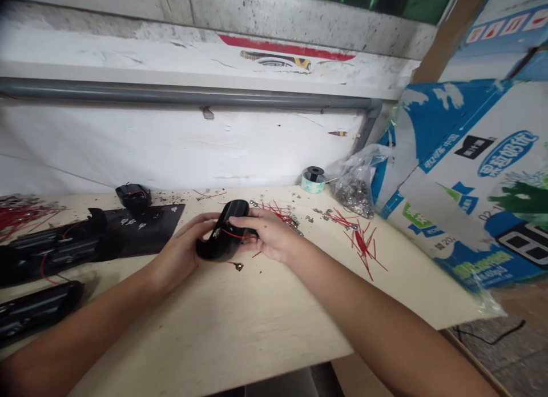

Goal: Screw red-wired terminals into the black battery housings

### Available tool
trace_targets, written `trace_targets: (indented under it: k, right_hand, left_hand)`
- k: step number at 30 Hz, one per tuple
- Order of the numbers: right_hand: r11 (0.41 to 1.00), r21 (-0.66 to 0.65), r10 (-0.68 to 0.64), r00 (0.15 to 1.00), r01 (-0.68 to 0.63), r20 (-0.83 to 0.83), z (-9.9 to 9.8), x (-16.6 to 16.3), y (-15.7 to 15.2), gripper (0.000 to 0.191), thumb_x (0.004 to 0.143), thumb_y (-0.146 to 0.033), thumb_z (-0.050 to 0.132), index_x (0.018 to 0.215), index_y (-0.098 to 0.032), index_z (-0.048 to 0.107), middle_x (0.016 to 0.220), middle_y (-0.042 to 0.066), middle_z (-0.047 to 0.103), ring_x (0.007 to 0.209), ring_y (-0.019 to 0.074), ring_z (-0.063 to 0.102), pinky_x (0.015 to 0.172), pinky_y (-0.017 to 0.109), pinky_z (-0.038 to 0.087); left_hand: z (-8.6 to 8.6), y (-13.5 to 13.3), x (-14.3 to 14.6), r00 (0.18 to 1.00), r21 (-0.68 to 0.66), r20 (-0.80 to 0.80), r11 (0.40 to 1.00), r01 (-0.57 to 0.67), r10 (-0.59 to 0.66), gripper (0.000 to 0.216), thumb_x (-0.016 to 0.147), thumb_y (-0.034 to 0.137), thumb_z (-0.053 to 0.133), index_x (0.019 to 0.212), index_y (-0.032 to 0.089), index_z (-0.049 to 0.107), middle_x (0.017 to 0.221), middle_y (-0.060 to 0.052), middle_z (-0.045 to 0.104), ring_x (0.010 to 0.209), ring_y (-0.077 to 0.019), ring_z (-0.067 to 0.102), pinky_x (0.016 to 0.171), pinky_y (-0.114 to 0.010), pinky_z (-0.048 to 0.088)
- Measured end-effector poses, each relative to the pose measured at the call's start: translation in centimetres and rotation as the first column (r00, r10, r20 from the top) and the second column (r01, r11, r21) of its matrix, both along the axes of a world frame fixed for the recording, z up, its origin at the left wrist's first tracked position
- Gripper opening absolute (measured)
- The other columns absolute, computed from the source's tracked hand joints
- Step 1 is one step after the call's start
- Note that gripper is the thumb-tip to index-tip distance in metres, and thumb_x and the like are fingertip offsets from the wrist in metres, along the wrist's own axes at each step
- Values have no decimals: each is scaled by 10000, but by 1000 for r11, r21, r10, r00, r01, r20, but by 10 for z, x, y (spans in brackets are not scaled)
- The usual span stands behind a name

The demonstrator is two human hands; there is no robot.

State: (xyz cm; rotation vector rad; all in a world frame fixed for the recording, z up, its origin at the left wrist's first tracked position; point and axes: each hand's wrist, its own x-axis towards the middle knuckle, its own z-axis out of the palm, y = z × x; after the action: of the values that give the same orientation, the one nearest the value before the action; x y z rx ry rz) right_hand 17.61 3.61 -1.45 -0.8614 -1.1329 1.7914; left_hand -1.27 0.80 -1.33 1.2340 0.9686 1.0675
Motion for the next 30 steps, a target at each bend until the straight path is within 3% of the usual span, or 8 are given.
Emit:
trace_targets:
  k: [2,5,8,11,14,17,22,30]
  right_hand:
    - [992,57,-116,993,116,-13,1,0,1,314,697,-274,829,953,-173,677,886,56,710,684,156,662,602,283,588]
    - [936,208,-294,956,284,18,-1,-3,2,337,688,-311,826,951,-162,677,943,84,717,766,198,684,634,306,581]
    - [893,296,-377,923,339,80,-4,-6,3,326,698,-353,811,931,-161,687,922,77,714,738,184,671,586,270,552]
    - [904,267,-366,927,335,76,-5,-8,2,344,682,-358,819,930,-165,680,894,73,711,712,190,668,590,300,570]
    - [923,195,-347,937,333,41,-4,-9,0,361,640,-339,847,899,-164,667,865,70,710,725,209,680,620,341,597]
    - [944,152,-297,955,293,7,-3,-8,0,373,645,-350,848,911,-168,660,894,75,712,752,218,690,632,363,611]
    - [939,175,-300,954,295,5,-4,-6,3,362,670,-363,835,916,-166,657,898,83,708,755,220,681,627,378,612]
    - [960,173,-211,974,222,-79,-2,-3,2,250,725,-352,805,809,-180,645,661,-28,605,426,43,350,489,239,525]
  left_hand:
    - [1,-1,-4,970,303,-176,947,-107,166,338,916,407,522,1202,232,558,1287,-95,564,1108,-261,580,950,-432,476]
    - [2,-4,-7,863,669,-421,739,86,281,419,879,369,592,1275,248,529,1314,-114,510,1213,-284,487,1043,-448,392]
    - [-1,-8,-3,733,773,-567,549,317,376,403,844,321,652,1240,275,595,1303,-114,511,1227,-312,431,1044,-483,355]
    - [-6,-9,2,655,804,-579,473,361,485,242,885,231,597,1105,287,681,1258,-96,538,1173,-306,424,1008,-502,351]
    - [-9,-9,4,698,815,-535,508,278,477,170,905,210,569,983,261,711,1193,-95,549,1149,-287,434,996,-485,361]
    - [-7,-7,4,826,762,-408,644,72,389,124,897,275,597,958,247,701,1119,-85,554,1124,-259,477,994,-441,381]
    - [-3,4,0,945,394,-106,885,-247,311,178,849,395,647,874,218,658,980,-38,612,929,-201,556,868,-326,418]
    - [-14,23,-12,851,204,-267,889,-409,453,354,790,489,660,936,166,645,976,-74,625,923,-240,558,830,-354,408]
